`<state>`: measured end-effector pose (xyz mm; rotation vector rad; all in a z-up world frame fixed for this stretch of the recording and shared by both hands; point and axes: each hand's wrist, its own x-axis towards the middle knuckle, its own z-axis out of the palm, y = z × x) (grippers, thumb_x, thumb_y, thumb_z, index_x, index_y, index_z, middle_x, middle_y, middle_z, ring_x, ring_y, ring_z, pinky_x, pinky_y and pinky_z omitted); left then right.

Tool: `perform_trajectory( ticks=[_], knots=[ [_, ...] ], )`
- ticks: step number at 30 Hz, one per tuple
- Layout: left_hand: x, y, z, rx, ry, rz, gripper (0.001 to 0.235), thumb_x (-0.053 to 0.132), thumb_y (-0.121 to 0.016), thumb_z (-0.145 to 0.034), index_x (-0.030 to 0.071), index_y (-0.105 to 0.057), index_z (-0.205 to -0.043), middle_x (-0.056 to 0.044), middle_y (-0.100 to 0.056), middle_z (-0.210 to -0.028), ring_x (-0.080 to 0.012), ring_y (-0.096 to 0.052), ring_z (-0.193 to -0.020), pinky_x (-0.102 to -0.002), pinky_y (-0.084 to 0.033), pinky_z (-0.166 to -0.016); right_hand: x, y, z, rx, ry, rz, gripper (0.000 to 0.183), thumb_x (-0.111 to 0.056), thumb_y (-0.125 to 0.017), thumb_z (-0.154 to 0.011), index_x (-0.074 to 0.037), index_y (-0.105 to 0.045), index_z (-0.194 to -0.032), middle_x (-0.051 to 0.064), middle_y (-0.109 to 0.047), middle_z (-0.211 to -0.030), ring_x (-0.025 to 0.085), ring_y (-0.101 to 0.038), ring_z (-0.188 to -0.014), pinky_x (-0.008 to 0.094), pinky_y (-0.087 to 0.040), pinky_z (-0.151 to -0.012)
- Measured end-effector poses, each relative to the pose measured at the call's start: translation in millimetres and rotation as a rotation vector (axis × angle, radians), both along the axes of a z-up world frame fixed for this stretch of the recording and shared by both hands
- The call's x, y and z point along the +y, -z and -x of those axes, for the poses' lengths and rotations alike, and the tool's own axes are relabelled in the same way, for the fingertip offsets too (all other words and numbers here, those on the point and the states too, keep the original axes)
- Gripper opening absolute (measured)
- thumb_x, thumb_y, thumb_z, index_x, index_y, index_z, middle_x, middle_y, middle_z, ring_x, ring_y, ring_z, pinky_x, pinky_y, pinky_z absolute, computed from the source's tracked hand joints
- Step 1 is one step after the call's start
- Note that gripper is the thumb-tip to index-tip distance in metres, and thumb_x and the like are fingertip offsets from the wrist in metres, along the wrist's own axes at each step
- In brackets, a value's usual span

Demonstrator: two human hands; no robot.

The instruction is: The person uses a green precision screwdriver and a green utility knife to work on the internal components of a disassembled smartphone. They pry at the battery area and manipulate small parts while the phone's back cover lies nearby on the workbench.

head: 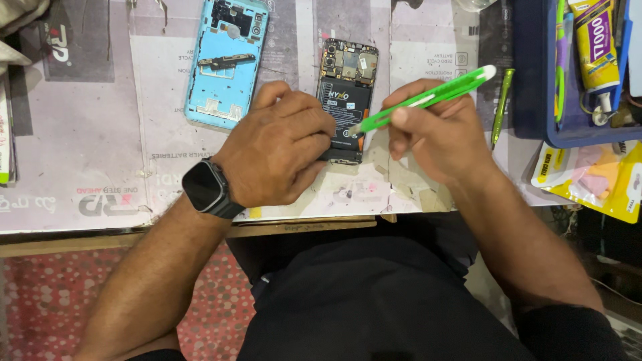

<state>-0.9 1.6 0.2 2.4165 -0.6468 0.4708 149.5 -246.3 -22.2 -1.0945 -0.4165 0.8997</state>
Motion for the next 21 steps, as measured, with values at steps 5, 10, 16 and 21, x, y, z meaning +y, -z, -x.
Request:
perform_trajectory(
  ticks=[5, 10, 16, 21],
  knots=[
    [8.2, 0.9, 4.0, -0.038, -0.057, 0.083, 0.02, 0.014, -0.079, -0.08, 0.007, -0.066, -0.094, -0.006, -0.068, -0.114, -0.0267, -0.06, -0.115, -0.049, -0.036, -0.102, -3.9, -0.3, -4.2, 0.049, 0.074, -0.107, 0.012, -0.001, -0.068, -0.103, 0.005, -0.07, -0.113, 0.019, -0.073, -0.091, 0.017, -0.069, -0.064, 0.036, -0.059, -0.061],
    [21.4, 1.4, 8.0, -0.09, -0.161, 0.092, 0.019, 0.017, -0.078, -0.087, 0.009, -0.065, -0.099, -0.005, -0.067, -0.116, -0.0257, -0.06, -0.115, -0.048, -0.033, -0.104, -3.7, 0.5, -3.4, 0.021, 0.146, -0.074, 0.013, 0.0, -0.069, -0.102, 0.004, -0.068, -0.114, 0.02, -0.072, -0.097, 0.019, -0.068, -0.07, 0.036, -0.06, -0.064],
    [37.5, -4.8, 20.3, -0.056, -0.405, -0.144, 0.022, 0.015, -0.081, -0.095, 0.007, -0.064, -0.107, -0.007, -0.067, -0.115, -0.0259, -0.06, -0.113, -0.046, -0.033, -0.104, -5.4, 6.1, -3.2, -0.085, 0.178, -0.069, 0.015, 0.001, -0.069, -0.102, 0.004, -0.067, -0.116, 0.021, -0.072, -0.1, 0.019, -0.067, -0.067, 0.036, -0.059, -0.065],
    [50.3, -3.3, 30.9, 0.065, -0.575, -0.143, 0.022, 0.016, -0.078, -0.099, 0.005, -0.064, -0.112, -0.008, -0.066, -0.102, -0.0284, -0.06, -0.097, -0.047, -0.035, -0.094, -9.1, 11.6, -3.7, -0.095, 0.194, -0.108, 0.014, 0.004, -0.068, -0.103, 0.006, -0.067, -0.117, 0.019, -0.069, -0.093, 0.023, -0.066, -0.067, 0.038, -0.057, -0.065]
  ],
)
